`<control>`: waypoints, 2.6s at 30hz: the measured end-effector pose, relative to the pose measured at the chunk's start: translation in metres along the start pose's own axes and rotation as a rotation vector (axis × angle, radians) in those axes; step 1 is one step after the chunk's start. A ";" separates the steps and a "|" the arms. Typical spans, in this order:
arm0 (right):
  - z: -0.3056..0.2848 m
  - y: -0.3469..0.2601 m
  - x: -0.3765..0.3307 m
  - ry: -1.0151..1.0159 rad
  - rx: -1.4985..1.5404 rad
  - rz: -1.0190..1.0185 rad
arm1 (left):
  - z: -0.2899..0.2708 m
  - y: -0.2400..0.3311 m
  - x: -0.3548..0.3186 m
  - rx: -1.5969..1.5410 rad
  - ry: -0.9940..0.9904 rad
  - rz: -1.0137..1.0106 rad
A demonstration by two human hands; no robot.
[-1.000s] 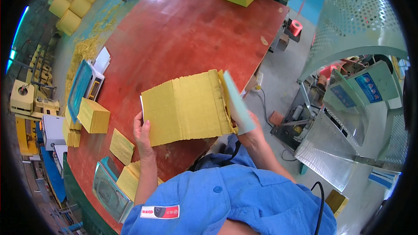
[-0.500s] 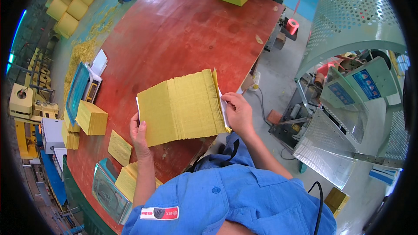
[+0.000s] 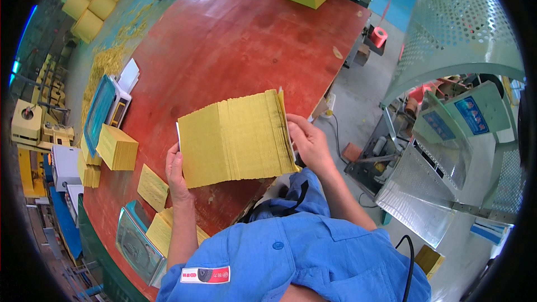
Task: Organizing and banding stacks of yellow paper using an industrial machine.
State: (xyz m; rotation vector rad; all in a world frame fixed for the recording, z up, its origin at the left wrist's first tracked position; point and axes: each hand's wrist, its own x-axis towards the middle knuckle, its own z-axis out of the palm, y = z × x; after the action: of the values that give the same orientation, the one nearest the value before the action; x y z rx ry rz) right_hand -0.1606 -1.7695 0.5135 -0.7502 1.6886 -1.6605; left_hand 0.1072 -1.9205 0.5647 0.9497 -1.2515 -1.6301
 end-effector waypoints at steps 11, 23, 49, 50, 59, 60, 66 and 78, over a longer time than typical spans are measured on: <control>-0.020 -0.043 -0.004 -0.297 -0.013 0.052 | -0.003 -0.003 0.004 0.091 0.029 -0.012; -0.034 -0.063 0.000 -0.362 -0.309 0.040 | -0.010 -0.010 0.006 0.036 0.029 -0.019; -0.044 0.009 -0.098 0.283 -0.171 -0.220 | 0.069 -0.035 -0.063 -0.196 -0.211 -0.397; -0.058 0.008 -0.117 0.319 -0.176 -0.182 | 0.083 -0.037 -0.078 -0.201 -0.253 -0.403; -0.234 0.027 -0.294 0.779 0.076 -0.007 | 0.242 -0.116 -0.206 -0.064 -0.648 -0.505; -0.263 0.034 -0.309 0.799 0.195 0.020 | 0.270 -0.140 -0.221 -0.093 -0.673 -0.566; -0.417 0.054 -0.411 0.878 0.265 0.018 | 0.401 -0.212 -0.346 -0.006 -0.730 -0.638; -0.625 0.152 -0.423 0.924 0.473 0.102 | 0.570 -0.303 -0.427 0.128 -0.796 -0.430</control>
State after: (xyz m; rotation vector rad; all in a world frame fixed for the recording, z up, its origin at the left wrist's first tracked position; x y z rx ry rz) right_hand -0.3743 -1.0420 0.3789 0.4039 1.6970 -2.3899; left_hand -0.3206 -1.2922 0.4196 0.6795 -1.7691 -2.4302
